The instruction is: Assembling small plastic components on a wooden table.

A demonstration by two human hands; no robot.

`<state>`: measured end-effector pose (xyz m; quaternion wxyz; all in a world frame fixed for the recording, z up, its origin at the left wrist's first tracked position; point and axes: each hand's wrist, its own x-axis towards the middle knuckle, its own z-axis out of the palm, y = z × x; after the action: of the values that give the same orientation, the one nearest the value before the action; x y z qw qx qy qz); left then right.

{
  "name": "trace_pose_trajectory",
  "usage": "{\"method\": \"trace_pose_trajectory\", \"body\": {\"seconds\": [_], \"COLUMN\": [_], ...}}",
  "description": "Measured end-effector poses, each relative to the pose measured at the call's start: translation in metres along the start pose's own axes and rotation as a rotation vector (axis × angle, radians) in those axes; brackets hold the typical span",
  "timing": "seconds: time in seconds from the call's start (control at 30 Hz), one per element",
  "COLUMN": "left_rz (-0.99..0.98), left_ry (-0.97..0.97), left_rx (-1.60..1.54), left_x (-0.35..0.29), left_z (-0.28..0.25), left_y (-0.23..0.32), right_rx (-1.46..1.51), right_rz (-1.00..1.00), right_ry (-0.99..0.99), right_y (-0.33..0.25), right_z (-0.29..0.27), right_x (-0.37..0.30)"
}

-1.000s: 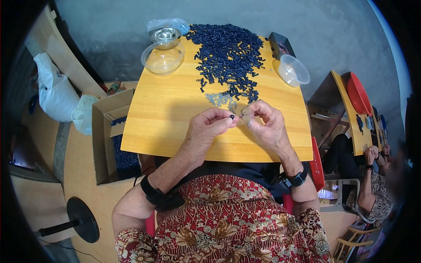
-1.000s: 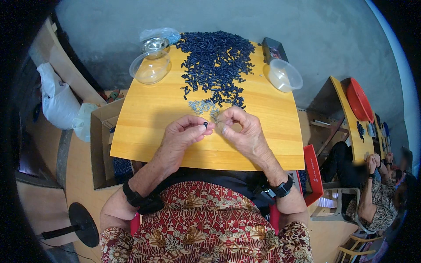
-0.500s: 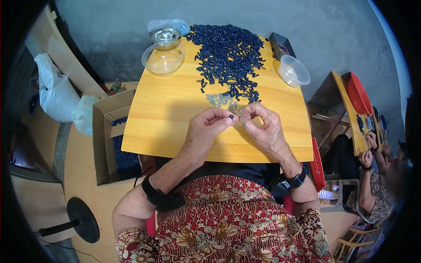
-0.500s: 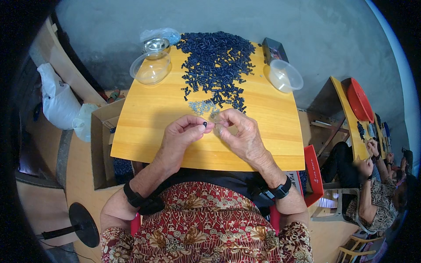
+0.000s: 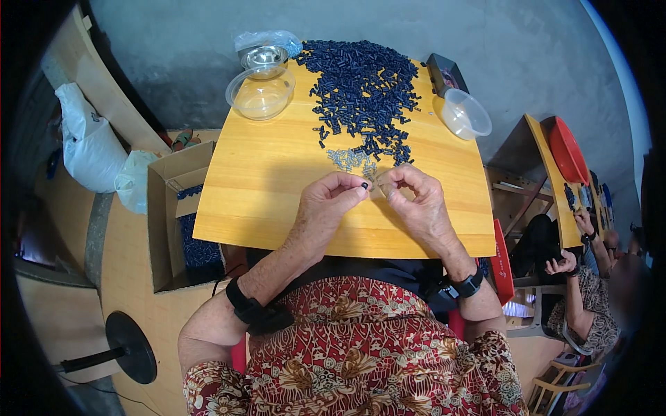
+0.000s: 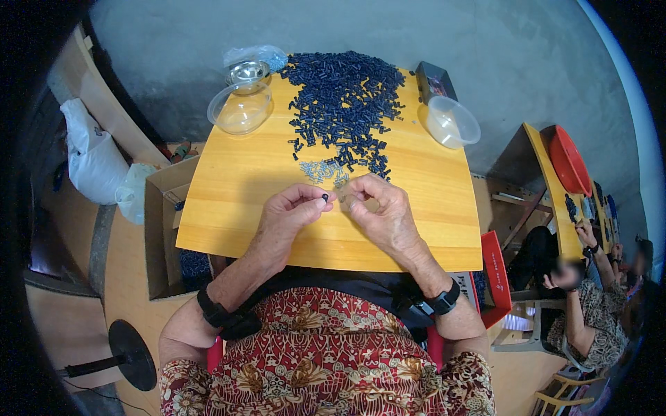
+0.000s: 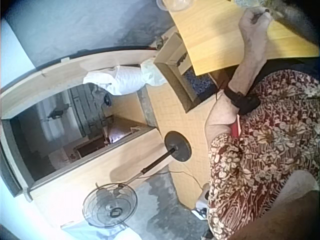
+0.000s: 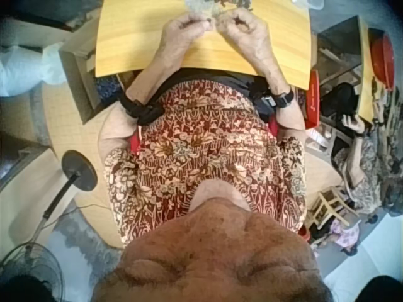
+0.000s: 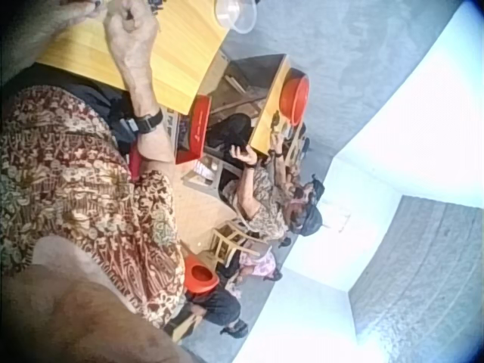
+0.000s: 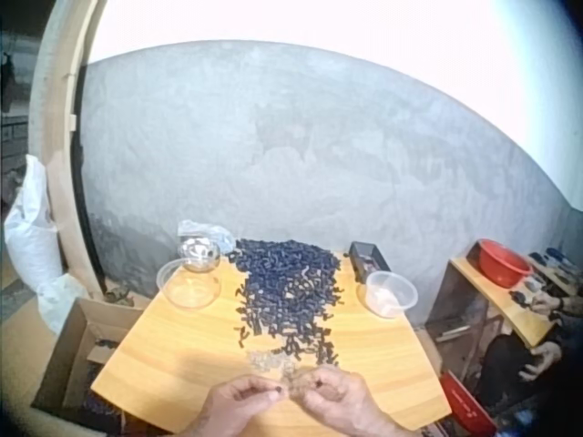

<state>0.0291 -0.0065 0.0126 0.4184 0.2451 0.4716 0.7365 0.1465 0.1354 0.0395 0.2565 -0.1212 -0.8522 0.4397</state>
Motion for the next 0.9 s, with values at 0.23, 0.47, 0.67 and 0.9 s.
{"method": "trace_pose_trajectory", "body": {"seconds": [0.23, 0.47, 0.67, 0.9], "left_rz": [-0.026, -0.007, -0.002, -0.027], "left_ry": [-0.010, -0.020, -0.023, -0.017], "left_rx": [-0.021, -0.041, -0.038, -0.026], "left_x": [-0.001, -0.002, -0.001, 0.000], "left_z": [0.001, 0.003, 0.002, 0.002], "left_y": [0.003, 0.004, 0.002, -0.001], "right_rx": [-0.030, -0.086, -0.078, 0.357], "right_rz": [-0.058, -0.072, -0.069, 0.142], "right_ry": [-0.020, -0.030, -0.021, -0.023], "right_y": [-0.004, -0.005, -0.005, 0.000], "right_z": [0.003, 0.004, 0.001, -0.001], "right_x": [0.001, 0.000, -0.001, -0.001]}}
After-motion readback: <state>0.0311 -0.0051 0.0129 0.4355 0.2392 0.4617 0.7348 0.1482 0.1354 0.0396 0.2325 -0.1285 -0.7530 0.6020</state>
